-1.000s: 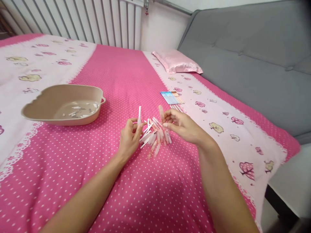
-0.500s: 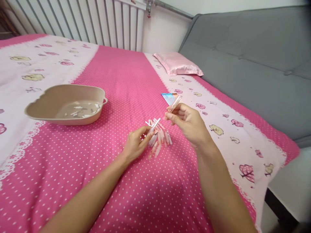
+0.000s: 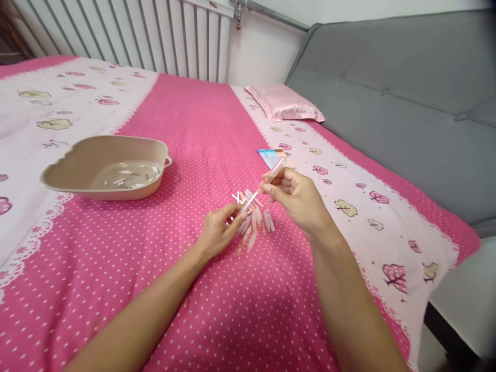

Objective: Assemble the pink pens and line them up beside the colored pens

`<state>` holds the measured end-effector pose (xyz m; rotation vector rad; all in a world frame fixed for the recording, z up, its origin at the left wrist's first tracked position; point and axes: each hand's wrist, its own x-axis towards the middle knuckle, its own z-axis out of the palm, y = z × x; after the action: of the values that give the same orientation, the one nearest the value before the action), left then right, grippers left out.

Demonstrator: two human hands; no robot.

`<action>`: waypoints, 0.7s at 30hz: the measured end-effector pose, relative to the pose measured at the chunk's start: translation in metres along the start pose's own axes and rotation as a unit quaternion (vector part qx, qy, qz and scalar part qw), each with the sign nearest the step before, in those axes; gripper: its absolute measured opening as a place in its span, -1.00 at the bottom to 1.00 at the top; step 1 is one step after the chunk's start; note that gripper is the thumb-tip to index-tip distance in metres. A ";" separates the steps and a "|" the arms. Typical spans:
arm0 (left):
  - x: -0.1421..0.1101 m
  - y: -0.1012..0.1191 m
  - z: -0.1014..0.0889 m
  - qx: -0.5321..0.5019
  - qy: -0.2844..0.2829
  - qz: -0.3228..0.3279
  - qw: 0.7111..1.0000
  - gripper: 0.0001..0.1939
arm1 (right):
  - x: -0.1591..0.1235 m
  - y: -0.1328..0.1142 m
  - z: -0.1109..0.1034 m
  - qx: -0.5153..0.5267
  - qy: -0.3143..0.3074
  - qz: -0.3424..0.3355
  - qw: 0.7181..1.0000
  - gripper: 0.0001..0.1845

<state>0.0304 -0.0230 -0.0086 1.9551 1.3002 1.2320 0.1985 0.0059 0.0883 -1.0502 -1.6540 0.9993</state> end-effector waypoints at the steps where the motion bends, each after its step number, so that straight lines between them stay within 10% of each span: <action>1: 0.000 0.000 0.000 -0.002 -0.001 0.000 1.000 -0.74 | 0.000 0.001 0.000 -0.001 0.001 0.001 1.000 -0.85; 21: 0.001 0.002 -0.001 -0.002 -0.006 -0.008 1.000 -0.74 | 0.000 0.009 0.007 0.003 -0.032 0.000 0.999 -0.88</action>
<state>0.0308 -0.0232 -0.0064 1.9438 1.3038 1.2131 0.1937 0.0081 0.0784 -1.0238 -1.7004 1.0471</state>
